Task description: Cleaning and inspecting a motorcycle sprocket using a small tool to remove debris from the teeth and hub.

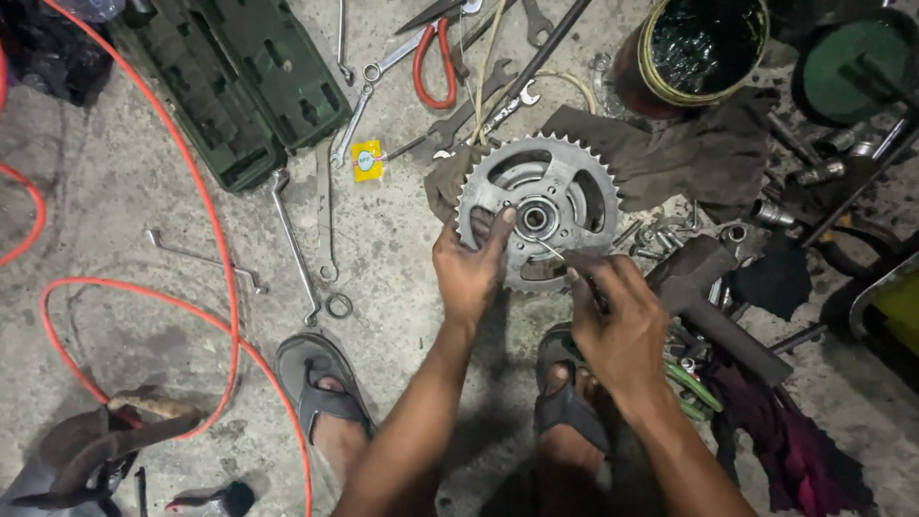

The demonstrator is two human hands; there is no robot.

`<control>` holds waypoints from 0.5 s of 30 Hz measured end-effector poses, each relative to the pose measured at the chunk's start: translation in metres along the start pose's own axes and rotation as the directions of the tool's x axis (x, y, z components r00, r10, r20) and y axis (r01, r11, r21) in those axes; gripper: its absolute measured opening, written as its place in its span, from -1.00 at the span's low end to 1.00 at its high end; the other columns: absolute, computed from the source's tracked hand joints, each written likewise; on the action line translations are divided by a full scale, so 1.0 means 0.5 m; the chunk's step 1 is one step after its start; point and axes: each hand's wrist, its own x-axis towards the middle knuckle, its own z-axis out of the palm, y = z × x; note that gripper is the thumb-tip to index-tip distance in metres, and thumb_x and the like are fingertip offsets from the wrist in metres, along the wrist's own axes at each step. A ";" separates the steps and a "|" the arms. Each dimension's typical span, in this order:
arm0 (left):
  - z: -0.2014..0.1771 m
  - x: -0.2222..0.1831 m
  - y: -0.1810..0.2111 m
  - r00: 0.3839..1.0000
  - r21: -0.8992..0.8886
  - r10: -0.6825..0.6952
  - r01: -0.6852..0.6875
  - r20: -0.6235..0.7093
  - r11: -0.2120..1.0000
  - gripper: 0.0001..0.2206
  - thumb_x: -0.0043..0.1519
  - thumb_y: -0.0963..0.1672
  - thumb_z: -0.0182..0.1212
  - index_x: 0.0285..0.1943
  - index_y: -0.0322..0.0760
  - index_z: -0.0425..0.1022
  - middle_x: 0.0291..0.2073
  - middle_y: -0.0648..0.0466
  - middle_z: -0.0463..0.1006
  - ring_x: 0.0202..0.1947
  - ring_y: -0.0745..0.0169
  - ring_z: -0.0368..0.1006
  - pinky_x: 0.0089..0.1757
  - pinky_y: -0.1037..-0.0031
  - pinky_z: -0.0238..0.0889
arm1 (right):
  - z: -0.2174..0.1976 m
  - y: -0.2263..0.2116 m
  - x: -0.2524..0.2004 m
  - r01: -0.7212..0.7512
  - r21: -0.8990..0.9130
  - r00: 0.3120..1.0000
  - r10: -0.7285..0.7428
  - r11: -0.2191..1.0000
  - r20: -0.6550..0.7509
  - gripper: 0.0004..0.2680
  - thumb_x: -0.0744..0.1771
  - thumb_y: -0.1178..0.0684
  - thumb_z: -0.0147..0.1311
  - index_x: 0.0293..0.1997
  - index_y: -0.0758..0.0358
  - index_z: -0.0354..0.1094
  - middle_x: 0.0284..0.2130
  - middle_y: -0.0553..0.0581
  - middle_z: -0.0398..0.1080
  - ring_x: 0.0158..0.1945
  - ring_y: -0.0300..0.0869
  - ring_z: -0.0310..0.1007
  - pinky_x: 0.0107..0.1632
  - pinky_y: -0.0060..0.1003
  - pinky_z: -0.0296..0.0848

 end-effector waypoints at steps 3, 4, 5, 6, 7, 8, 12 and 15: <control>0.003 0.026 -0.018 1.000 -0.028 0.031 -0.031 -0.001 0.999 -0.67 -0.01 0.01 0.59 -0.50 -0.17 0.50 -0.65 0.03 0.54 -0.54 0.27 0.44 -0.36 0.47 0.34 | 0.008 -0.004 0.007 0.014 -0.008 1.000 -0.014 1.000 -0.010 -0.93 0.35 0.24 0.22 -0.29 0.18 0.48 -0.51 0.08 0.33 -0.48 0.08 0.45 -0.43 -0.19 0.40; 0.003 0.021 -0.014 1.000 -0.030 0.029 -0.029 -0.006 0.999 -0.67 -0.01 0.01 0.59 -0.50 -0.17 0.50 -0.65 0.03 0.54 -0.54 0.27 0.44 -0.36 0.47 0.34 | 0.011 -0.007 0.010 0.018 -0.007 1.000 -0.018 1.000 -0.006 -0.93 0.35 0.24 0.22 -0.29 0.18 0.48 -0.51 0.08 0.33 -0.48 0.08 0.45 -0.43 -0.19 0.40; 0.002 0.016 -0.009 1.000 -0.034 0.016 -0.016 -0.019 0.999 -0.65 -0.05 0.02 0.61 -0.50 -0.19 0.50 -0.64 -0.04 0.54 -0.55 0.19 0.47 -0.36 0.42 0.35 | 0.015 -0.010 0.014 0.035 -0.009 0.999 -0.035 0.999 -0.009 -0.92 0.34 0.26 0.20 -0.26 0.16 0.50 -0.49 0.06 0.34 -0.48 0.07 0.44 -0.43 -0.19 0.41; 0.003 0.008 -0.006 1.000 -0.038 -0.001 0.000 -0.028 0.999 -0.62 -0.08 0.04 0.63 -0.51 -0.21 0.49 -0.64 -0.10 0.54 -0.55 0.11 0.49 -0.37 0.37 0.36 | 0.016 -0.014 0.015 0.048 -0.014 0.999 -0.048 0.999 -0.011 -0.90 0.33 0.28 0.19 -0.23 0.15 0.52 -0.48 0.03 0.35 -0.49 0.06 0.44 -0.43 -0.18 0.42; 0.003 0.008 -0.004 1.000 -0.040 -0.005 0.004 -0.029 0.999 -0.62 -0.08 0.04 0.63 -0.51 -0.21 0.49 -0.64 -0.10 0.54 -0.55 0.11 0.49 -0.37 0.37 0.36 | 0.014 -0.019 0.014 0.048 -0.017 0.999 -0.048 0.999 -0.007 -0.90 0.33 0.28 0.19 -0.23 0.15 0.52 -0.48 0.03 0.35 -0.49 0.06 0.44 -0.43 -0.18 0.42; 0.003 0.009 -0.002 1.000 -0.051 -0.001 0.000 -0.022 0.999 -0.65 -0.06 0.02 0.62 -0.51 -0.19 0.50 -0.65 -0.05 0.53 -0.55 0.19 0.46 -0.37 0.40 0.35 | 0.014 -0.024 0.014 0.045 -0.021 0.999 -0.045 0.999 -0.010 -0.90 0.33 0.28 0.19 -0.23 0.15 0.52 -0.49 0.05 0.35 -0.48 0.08 0.44 -0.43 -0.17 0.42; 0.002 0.005 0.022 1.000 -0.109 -0.012 0.011 -0.006 0.994 -0.67 -0.02 -0.04 0.61 -0.56 -0.17 0.46 -0.70 0.04 0.48 -0.60 0.33 0.35 -0.42 0.47 0.27 | 0.015 -0.013 -0.002 0.029 -0.032 0.999 -0.030 0.999 -0.012 -0.91 0.31 0.28 0.20 -0.27 0.15 0.48 -0.48 0.11 0.33 -0.41 0.15 0.47 -0.39 -0.12 0.45; -0.003 0.007 0.034 1.000 -0.129 -0.026 0.026 0.001 0.991 -0.66 -0.02 -0.04 0.60 -0.55 -0.19 0.43 -0.70 0.04 0.47 -0.58 0.34 0.32 -0.42 0.46 0.26 | 0.038 0.015 -0.010 0.042 -0.064 0.998 -0.045 0.997 -0.050 -0.89 0.32 0.24 0.20 -0.23 0.06 0.52 -0.45 0.01 0.37 -0.41 0.04 0.49 -0.39 -0.18 0.46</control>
